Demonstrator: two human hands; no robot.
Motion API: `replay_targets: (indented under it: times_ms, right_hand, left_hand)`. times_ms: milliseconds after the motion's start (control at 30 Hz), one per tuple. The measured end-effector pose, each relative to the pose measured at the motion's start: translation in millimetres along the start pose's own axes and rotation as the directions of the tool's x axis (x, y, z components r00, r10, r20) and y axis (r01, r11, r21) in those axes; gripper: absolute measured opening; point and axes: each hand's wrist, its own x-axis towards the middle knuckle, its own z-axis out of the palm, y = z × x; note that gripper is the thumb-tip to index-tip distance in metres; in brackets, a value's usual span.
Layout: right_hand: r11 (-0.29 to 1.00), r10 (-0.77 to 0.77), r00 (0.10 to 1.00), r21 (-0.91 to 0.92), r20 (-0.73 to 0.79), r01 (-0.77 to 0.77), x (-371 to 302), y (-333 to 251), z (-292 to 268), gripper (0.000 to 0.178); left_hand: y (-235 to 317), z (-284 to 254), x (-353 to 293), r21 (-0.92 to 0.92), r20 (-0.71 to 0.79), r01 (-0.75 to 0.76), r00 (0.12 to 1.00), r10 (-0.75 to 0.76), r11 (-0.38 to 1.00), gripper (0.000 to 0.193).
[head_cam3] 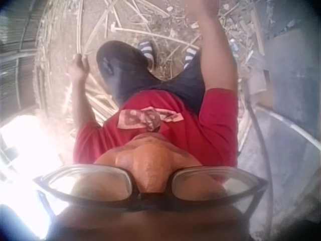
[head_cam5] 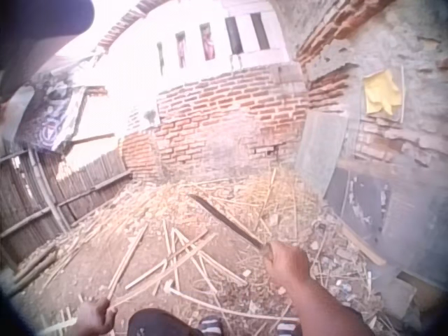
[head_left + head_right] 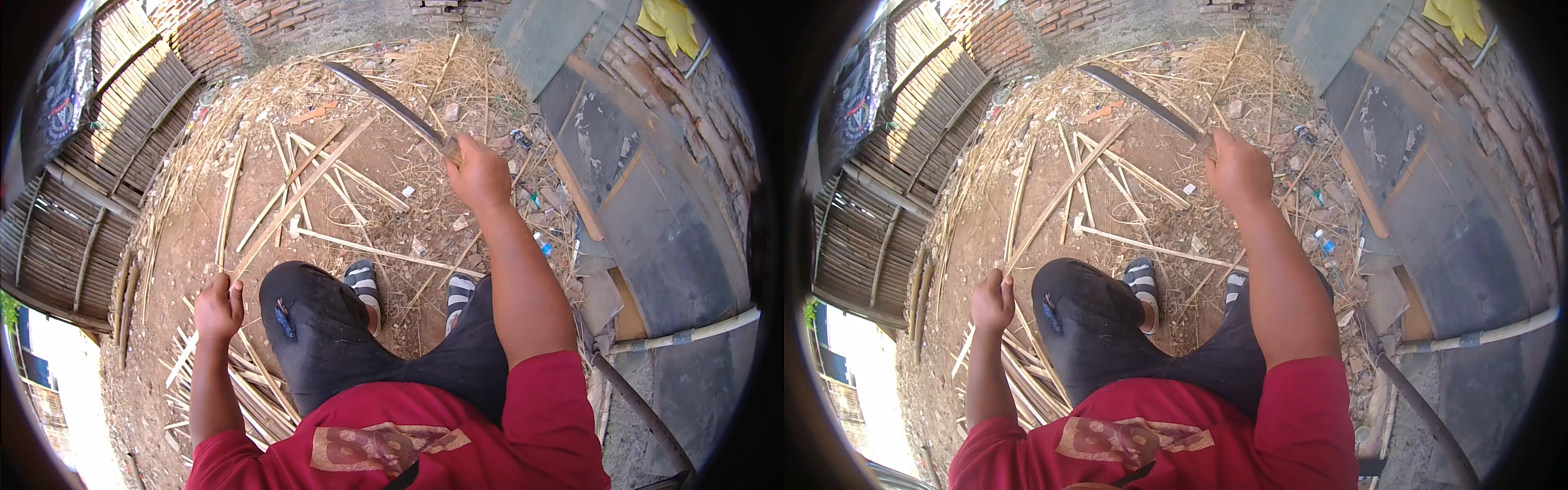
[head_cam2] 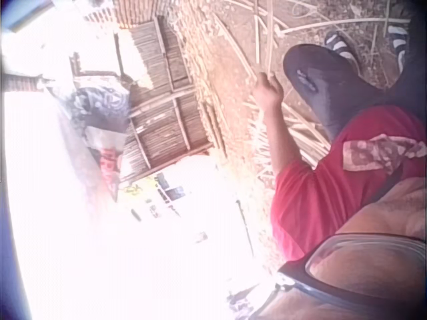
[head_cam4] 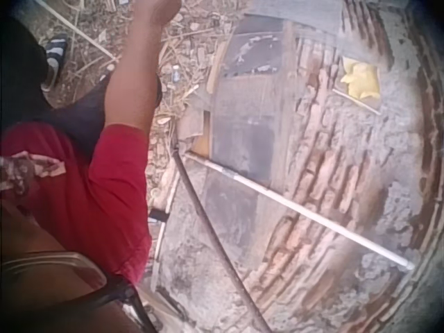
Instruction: The person shaves a long strip of bamboo using a machete while sitting on the ground outdoors.
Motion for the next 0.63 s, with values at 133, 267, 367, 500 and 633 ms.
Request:
replay_targets:
  times_ms: [133,267,367,500,633]
  right_hand:
    - [0.987,-0.16,0.987,0.022,0.0,0.159,-7.9,-15.7,-3.5,0.026]
    - [0.847,-0.532,0.846,0.003,0.032,0.532,-21.1,-41.2,5.8,0.025]
    - [0.908,-0.418,0.908,-0.014,0.028,0.418,-17.5,-20.2,7.5,0.024]
    - [0.992,0.097,0.995,-0.083,0.03,-0.094,-1.3,1.7,-1.5,0.027]
    - [0.993,0.081,0.993,0.075,0.081,-0.087,-4.7,1.5,7.4,0.038]
  left_hand:
    - [4.1,6.8,-2.8,0.006,0.028,0.048,0.998,-0.048,0.999,0.033]
    - [12.5,6.5,-0.6,-0.017,0.039,0.036,0.999,-0.035,0.999,0.034]
    - [8.3,3.8,-2.1,-0.053,0.036,-0.037,0.999,0.039,0.998,0.034]
    - [-13.5,0.5,-16.5,-0.016,0.12,0.082,0.99,-0.079,0.997,0.036]
    - [-14.6,4.8,-23.1,-0.019,0.094,0.109,0.99,-0.107,0.994,0.038]
